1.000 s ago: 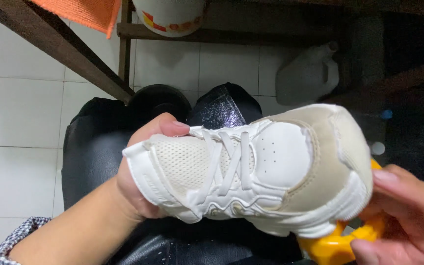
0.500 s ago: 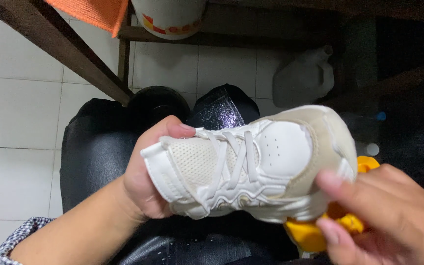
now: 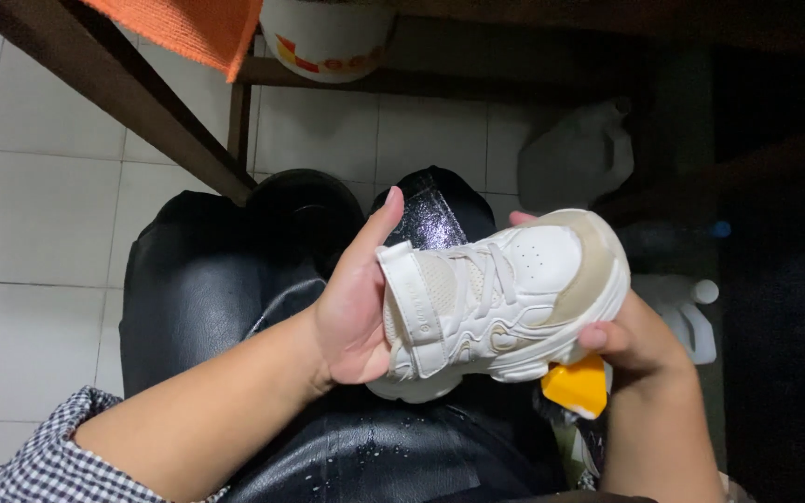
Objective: The person scrubs a white sneaker with a yellow brush, focusing on the upper and laces. They then wipe the shoe with a yellow cloth to remove excess moisture.
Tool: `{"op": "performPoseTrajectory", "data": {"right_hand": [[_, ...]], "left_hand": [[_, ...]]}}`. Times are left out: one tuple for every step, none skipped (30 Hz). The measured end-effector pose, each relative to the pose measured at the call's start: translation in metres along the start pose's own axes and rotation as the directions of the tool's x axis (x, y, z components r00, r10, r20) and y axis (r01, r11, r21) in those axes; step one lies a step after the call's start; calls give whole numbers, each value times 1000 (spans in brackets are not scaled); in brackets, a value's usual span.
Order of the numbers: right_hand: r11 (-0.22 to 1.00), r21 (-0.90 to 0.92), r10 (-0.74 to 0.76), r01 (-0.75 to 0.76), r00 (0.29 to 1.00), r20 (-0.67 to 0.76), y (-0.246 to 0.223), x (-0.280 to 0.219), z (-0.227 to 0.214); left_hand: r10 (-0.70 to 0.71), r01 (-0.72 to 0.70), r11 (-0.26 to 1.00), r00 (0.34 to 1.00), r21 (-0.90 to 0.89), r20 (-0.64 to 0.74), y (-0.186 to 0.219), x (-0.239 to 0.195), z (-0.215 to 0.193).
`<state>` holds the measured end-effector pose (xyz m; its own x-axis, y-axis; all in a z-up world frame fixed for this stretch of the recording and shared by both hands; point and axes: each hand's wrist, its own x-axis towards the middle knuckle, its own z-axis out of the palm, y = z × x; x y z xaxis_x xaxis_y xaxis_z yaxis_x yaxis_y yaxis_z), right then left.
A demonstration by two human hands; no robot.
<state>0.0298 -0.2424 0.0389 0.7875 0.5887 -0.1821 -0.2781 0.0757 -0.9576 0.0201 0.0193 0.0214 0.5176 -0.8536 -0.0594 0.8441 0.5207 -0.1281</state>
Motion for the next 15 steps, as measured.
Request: {"op": "performPoseTrajectory", "data": {"right_hand": [[1000,-2,-3,3,1000,-1,3,1,-3],[1000,17,-11,11,1000,-2,5,2,-6],[999,36,-20,20,1000,-4,8,4,-9],[999,34,-22,23,1000,-1,13,3,-15],[996,83,-15,15,1000,1,19,2,-20],[991,132,-6,6,1000,2,25,0,-26],[991,131,-9,8,1000,2,28,2,-22],[995,102,15,0,990,-141,31,2,-18],[997,76,37,-16,959,-281,35,3,-14],[997,75,33,-13,959,-280,25,8,-11],[998,38,49,-40,961,-274,14,13,-7],[998,-3,61,-64,961,-270,3,17,-4],[998,-8,53,-57,961,-272,16,15,-32],[995,38,103,-96,942,-318,27,13,-61],[988,86,154,-131,920,-362,38,12,-90]], "left_hand": [[-1,1,1000,1000,3,2,1,0,3],[-16,17,993,1000,116,-16,3,0,7],[-28,35,973,999,229,-35,5,1,11],[-26,33,972,999,232,-33,11,-1,22],[-88,330,749,909,574,-408,16,-4,33],[28,660,367,696,655,-717,22,-6,43],[30,660,365,697,657,-717,27,-10,50],[118,477,144,861,867,-494,31,-14,56],[141,237,-98,965,967,-222,36,-18,63],[143,236,-101,965,967,-221,44,-21,56],[137,282,-138,955,949,-264,53,-24,49],[132,323,-180,944,929,-302,62,-26,42],[132,318,-188,946,929,-297,64,-21,41],[129,306,-227,951,925,-282,67,-16,40],[125,293,-266,955,918,-268,69,-11,39]]}}
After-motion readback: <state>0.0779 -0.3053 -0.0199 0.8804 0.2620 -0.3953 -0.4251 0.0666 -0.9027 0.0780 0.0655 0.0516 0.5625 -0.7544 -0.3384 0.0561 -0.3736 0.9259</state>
